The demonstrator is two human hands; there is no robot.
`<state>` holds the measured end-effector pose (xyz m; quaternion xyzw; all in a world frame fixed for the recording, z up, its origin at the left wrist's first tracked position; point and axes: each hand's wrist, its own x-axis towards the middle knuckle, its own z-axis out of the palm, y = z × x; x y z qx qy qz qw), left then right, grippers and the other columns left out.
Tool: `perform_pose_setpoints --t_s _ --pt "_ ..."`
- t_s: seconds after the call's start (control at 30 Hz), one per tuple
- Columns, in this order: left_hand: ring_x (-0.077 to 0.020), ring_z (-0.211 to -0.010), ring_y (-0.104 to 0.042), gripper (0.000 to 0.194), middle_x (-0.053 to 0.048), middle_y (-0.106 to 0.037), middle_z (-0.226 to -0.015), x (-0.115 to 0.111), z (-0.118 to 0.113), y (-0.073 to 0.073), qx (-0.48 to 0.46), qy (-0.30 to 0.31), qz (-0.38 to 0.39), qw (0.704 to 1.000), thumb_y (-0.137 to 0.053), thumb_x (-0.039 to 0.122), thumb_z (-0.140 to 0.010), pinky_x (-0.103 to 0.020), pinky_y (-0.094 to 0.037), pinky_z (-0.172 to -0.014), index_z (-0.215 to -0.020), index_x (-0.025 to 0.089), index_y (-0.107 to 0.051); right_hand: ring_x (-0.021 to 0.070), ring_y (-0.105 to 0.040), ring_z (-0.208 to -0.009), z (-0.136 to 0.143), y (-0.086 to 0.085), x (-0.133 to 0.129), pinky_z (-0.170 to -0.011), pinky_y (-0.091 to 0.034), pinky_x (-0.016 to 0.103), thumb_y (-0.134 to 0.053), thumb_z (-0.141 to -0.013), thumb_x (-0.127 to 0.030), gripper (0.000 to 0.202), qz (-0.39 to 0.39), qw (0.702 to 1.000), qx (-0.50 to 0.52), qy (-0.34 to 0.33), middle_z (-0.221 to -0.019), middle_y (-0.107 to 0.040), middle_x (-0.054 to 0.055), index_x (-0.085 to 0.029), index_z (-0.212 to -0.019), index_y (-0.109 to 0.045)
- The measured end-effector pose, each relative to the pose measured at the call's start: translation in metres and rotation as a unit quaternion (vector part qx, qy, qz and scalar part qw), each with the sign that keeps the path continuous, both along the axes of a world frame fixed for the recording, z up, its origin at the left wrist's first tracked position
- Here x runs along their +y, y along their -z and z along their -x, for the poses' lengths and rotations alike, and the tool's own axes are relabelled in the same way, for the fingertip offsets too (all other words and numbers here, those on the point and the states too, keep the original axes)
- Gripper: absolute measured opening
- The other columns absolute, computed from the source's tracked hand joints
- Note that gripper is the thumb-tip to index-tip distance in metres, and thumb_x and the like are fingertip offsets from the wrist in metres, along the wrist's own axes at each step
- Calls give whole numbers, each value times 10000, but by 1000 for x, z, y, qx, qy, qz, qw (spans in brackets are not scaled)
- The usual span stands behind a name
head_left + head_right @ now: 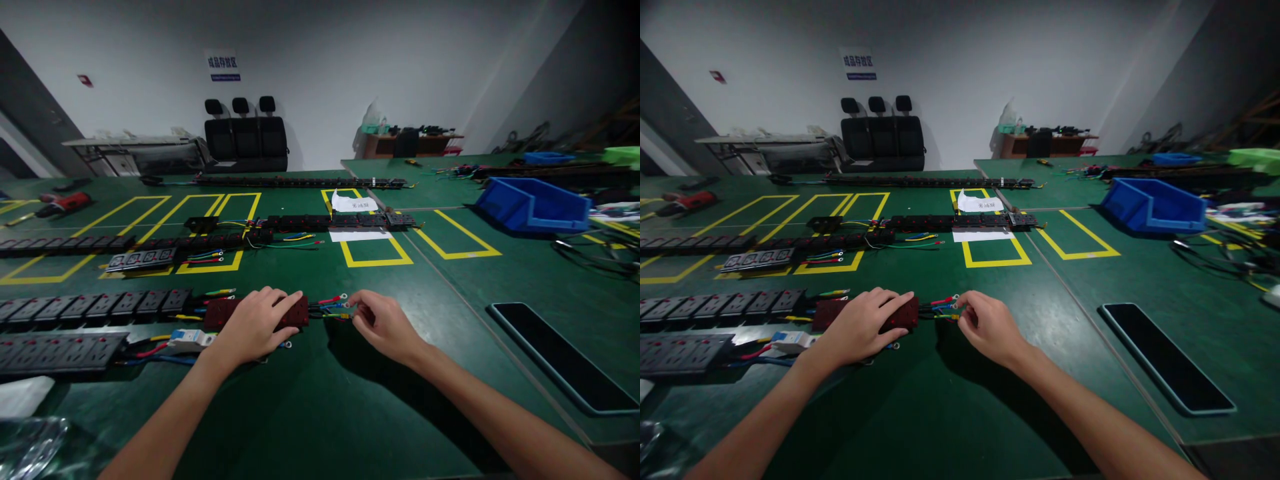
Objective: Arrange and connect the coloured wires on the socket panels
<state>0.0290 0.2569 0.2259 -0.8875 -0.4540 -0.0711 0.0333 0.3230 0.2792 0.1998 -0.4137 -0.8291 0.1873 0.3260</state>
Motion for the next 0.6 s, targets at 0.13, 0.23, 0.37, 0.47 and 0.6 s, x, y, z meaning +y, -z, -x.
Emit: perform_pose_setpoints --t_s 0.13,0.23,0.37,0.47,0.6 --pt "-281 -1082 -598 648 -127 -637 -1261 0 0 0 1 -3 3 1000 -686 416 -953 -407 -493 -888 -1516 200 -449 132 -524 -566 1 -3 -3 -583 -398 259 -493 -876 -153 259 9 999 16 -39 -689 -604 -15 -173 -1086 -644" --pt "-276 -1078 -600 649 -120 -639 -1254 0 0 0 0 -4 2 1000 -684 422 -954 -403 -495 -888 -1519 207 -448 129 -534 -555 1 -5 -6 -574 -410 256 -495 -893 -164 361 37 996 29 -77 -709 -639 -16 -178 -1225 -637" --pt "-274 -1080 -601 636 -120 -637 -1259 0 0 0 -4 -2 -2 1000 -674 423 -959 -405 -498 -888 -1515 207 -452 130 -547 -566 1 -4 -6 -579 -418 259 -499 -890 -174 376 35 996 24 -78 -744 -675 0 -182 -1232 -655" --pt "-276 -1078 -601 633 -121 -637 -1262 0 1 1 -7 1 -4 1000 -673 424 -958 -407 -499 -883 -1511 205 -455 132 -549 -564 0 -3 -3 -574 -403 258 -493 -886 -177 298 10 999 18 -25 -720 -664 2 -176 -1109 -692" --pt "-272 -1067 -604 638 -120 -638 -1259 0 1 1 -6 0 -4 1000 -669 427 -961 -404 -498 -879 -1516 204 -446 139 -546 -560 -2 -1 1 -577 -365 256 -511 -857 -164 198 4 1000 -16 17 -629 -603 -27 -193 -959 -679"
